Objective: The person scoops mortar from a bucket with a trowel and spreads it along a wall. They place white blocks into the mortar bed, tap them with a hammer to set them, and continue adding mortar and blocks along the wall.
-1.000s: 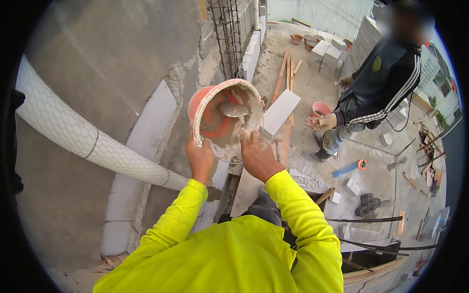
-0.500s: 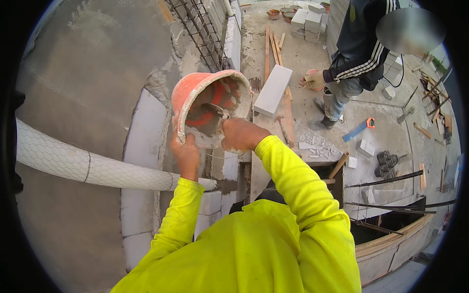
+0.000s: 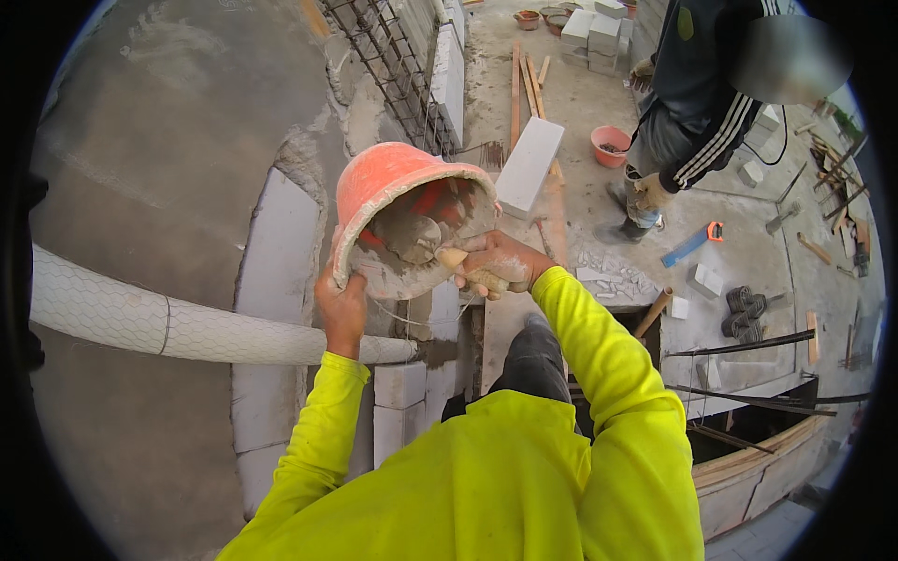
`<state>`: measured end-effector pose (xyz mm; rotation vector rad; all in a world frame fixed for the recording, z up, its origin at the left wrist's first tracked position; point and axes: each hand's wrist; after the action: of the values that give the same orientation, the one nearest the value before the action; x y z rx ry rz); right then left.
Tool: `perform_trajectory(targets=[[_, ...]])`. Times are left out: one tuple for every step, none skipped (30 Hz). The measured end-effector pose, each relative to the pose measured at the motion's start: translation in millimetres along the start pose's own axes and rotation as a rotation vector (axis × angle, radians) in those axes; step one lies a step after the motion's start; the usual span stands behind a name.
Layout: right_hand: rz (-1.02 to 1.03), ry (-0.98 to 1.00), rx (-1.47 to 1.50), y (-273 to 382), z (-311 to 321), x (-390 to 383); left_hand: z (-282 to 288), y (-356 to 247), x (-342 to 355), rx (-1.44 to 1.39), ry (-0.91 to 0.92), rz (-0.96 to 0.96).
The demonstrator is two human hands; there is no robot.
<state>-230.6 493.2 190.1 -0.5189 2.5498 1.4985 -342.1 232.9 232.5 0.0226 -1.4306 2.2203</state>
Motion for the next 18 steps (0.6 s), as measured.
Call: perform_trajectory(targets=[[0.004,-0.003,0.088,-10,4,0,-5,3,2,-0.035,0.000,0.013],[0.011,-0.016,0.164,-18,8,2,-11,6,3,-0.052,0.028,0.041],[0.021,-0.007,0.207,-26,12,4,-19,8,5,-0.097,0.040,0.036],[0.017,-0.015,0.244,-32,16,9,-27,11,7,-0.139,0.050,0.031],[0.015,-0.024,0.281,-37,21,14,-35,14,12,-0.106,0.033,0.020],[0.019,-0.013,0.312,-39,28,20,-45,17,21,-0.074,0.017,0.002],[0.023,-0.012,0.321,-42,35,28,-53,23,30,-0.047,0.000,-0.062],[0.032,-0.010,0.335,-41,44,33,-62,27,40,-0.012,0.039,0.116],[0.049,-0.005,0.364,-41,54,39,-72,33,50,0.017,0.078,0.246],[0.042,-0.029,0.381,-40,64,44,-83,39,58,0.045,0.119,0.332],[0.060,-0.062,0.441,-41,74,44,-98,47,64,0.002,0.121,0.379],[0.087,-0.076,0.494,-36,89,48,-117,56,75,-0.049,0.113,0.369],[0.107,-0.089,0.544,-32,105,50,-137,66,85,-0.128,0.092,0.280],[0.125,-0.116,0.595,-30,116,52,-153,81,98,-0.201,0.102,0.437],[0.133,-0.137,0.597,-25,131,48,-174,93,116,-0.298,0.103,0.504],[0.140,-0.162,0.612,-20,144,39,-194,103,129,-0.380,0.108,0.633],[0.147,-0.195,0.627,-15,156,26,-216,110,137,-0.503,0.090,0.644],[0.187,-0.221,0.621,-8,167,12,-242,115,145,-0.611,0.077,0.715]])
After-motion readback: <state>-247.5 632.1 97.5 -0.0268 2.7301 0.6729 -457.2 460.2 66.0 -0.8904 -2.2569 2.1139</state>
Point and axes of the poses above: each hand's wrist, its own x-axis towards the middle knuckle, its own z-axis out of the back of the hand, y = z × x
